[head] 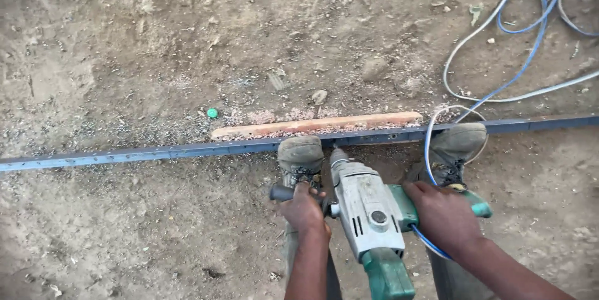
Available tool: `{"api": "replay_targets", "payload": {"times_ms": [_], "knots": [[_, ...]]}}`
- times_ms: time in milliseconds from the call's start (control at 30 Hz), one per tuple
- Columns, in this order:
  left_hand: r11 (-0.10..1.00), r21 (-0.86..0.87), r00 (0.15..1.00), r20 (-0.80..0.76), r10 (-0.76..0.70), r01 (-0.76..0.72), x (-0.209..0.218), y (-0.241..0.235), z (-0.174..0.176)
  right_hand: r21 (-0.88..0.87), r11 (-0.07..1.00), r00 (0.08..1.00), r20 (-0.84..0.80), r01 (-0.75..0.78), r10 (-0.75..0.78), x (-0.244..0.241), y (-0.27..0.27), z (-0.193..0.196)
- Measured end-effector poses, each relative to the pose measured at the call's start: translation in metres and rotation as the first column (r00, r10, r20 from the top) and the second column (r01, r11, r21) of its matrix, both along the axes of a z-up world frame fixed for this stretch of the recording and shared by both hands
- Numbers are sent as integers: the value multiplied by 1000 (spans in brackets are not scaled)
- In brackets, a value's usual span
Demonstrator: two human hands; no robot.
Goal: Drilling a series of holes into a metal angle profile using a handheld power drill while stabilizing the workpiece on the ground with feet.
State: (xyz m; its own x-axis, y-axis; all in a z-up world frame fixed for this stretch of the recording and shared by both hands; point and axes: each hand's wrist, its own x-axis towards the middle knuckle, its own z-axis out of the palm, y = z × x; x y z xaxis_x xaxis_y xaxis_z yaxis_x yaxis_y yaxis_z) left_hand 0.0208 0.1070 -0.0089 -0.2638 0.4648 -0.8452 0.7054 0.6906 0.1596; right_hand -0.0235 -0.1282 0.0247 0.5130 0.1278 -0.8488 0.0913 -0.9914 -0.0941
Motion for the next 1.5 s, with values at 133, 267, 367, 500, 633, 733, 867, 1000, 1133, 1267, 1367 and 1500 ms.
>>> {"api": "replay_targets", "payload": {"times_ms": [133, 267, 367, 500, 633, 733, 867, 1000, 1133, 1267, 1367, 1500], "knots": [[998, -23, 998, -40, 49, -50, 3, 8, -6, -96, 993, 997, -41, -68, 65, 18, 13, 10], [992, -93, 985, -136, -102, 90, -3, 15, -7, -96, 987, 992, -14, -130, 129, 33, 16, 14], [983, -176, 971, -217, -99, 60, 12, 19, 22, -100, 987, 991, -73, -123, 116, 26, 4, 3], [994, -94, 981, -180, -68, 52, -27, 5, -30, -88, 976, 974, -128, -199, 187, 28, -4, -7], [994, 98, 992, -112, 50, -39, -15, -2, -33, -84, 994, 990, -123, -75, 64, 20, 1, 3], [986, 163, 992, -116, 43, -24, -21, 15, -45, -49, 998, 996, -84, -40, 36, 15, 17, -2], [981, 187, 997, 64, 35, -47, -77, 18, -78, 20, 997, 994, -71, 81, -79, -30, 13, -3], [985, 172, 970, -242, 14, 29, 7, 3, -11, 83, 992, 995, -27, 98, -96, -47, 8, -13], [991, 123, 963, -267, -24, 59, 16, 0, -13, 64, 991, 993, 17, 117, -118, -45, 4, -16], [988, 129, 964, -261, -49, 85, 28, -4, -7, 72, 988, 989, 36, 137, -140, -38, -2, -21], [990, 107, 963, -260, -66, 97, 27, -6, -12, 48, 989, 990, 31, 139, -141, -51, -4, -32], [989, 116, 956, -287, -57, 94, 33, -5, -12, 53, 991, 993, -7, 121, -121, -54, -4, -36]]}}
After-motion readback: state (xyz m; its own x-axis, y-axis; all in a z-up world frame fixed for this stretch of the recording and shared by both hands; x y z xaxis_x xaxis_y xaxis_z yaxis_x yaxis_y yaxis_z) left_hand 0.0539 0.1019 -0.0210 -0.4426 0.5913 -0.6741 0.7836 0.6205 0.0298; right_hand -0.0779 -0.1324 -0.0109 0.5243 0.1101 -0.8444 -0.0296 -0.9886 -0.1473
